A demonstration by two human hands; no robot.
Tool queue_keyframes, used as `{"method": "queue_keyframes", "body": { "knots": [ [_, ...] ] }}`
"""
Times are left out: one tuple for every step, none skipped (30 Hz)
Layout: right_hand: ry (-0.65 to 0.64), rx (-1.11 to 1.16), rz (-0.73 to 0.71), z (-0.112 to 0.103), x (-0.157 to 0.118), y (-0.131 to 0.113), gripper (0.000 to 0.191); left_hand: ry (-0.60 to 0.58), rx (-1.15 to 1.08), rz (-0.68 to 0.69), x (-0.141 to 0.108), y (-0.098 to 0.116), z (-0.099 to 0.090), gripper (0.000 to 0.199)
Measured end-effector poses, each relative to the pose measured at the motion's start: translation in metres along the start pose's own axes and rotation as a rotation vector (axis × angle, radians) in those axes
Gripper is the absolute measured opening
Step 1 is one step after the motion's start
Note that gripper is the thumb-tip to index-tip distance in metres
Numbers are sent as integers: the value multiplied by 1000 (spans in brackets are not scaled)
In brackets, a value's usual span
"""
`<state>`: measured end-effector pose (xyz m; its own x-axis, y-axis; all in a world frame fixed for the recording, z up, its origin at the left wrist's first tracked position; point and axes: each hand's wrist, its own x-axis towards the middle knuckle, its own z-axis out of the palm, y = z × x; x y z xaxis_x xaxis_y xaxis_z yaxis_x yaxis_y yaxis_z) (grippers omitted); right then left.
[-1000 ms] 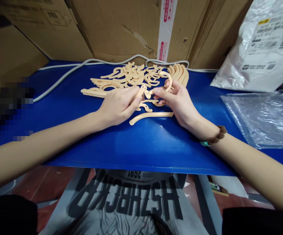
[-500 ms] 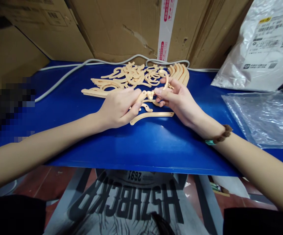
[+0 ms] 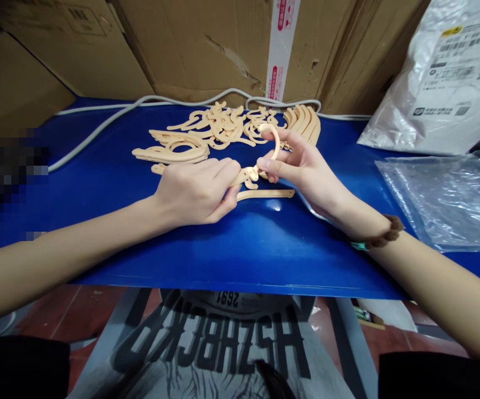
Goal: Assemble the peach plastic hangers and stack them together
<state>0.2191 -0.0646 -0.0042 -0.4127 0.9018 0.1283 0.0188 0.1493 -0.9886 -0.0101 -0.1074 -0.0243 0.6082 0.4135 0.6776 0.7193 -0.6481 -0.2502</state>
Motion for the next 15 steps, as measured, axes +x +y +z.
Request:
{"method": "queue_keyframes", "body": {
  "knots": [
    [3,-17,-18,0,0,-1,64,9,11,6,0,1,-1,34],
    [7,-37,-33,0,-1,-1,64,11,18,13,0,1,-1,34],
    [13,-58,-45,0,-2,-2,64,2,24,18,0,2,-2,34],
    [22,-77,-54,0,-2,-3,63,-15,32,20,0,3,-3,34],
    [29,-95,-60,0,-3,-4,62,-35,43,20,0,3,-3,35],
    [30,-110,-66,-1,-4,-5,61,-56,55,18,-1,4,-3,35],
    [28,-122,-71,-1,-5,-5,61,-74,64,13,-1,5,-4,35],
    [19,-131,-77,-1,-5,-6,60,-90,69,5,-1,5,-4,35],
    [10,-139,-88,-2,-6,-6,59,-103,68,-1,-2,6,-4,35],
    [-1,-146,-102,-1,-6,-7,59,-114,63,-4,-2,6,-3,35],
    [-9,-154,-117,-1,-6,-7,58,-123,58,-3,-2,7,-3,35],
    [-15,-161,-133,0,-7,-8,59,-125,55,6,-3,7,-3,34],
    [-20,-165,-146,1,-8,-9,59,-119,52,21,-3,7,-3,34],
    [-23,-168,-157,2,-9,-10,60,-105,50,37,-3,7,-3,33],
    [-23,-169,-165,4,-10,-11,60,-86,46,48,-3,7,-4,33]
  ]
}}
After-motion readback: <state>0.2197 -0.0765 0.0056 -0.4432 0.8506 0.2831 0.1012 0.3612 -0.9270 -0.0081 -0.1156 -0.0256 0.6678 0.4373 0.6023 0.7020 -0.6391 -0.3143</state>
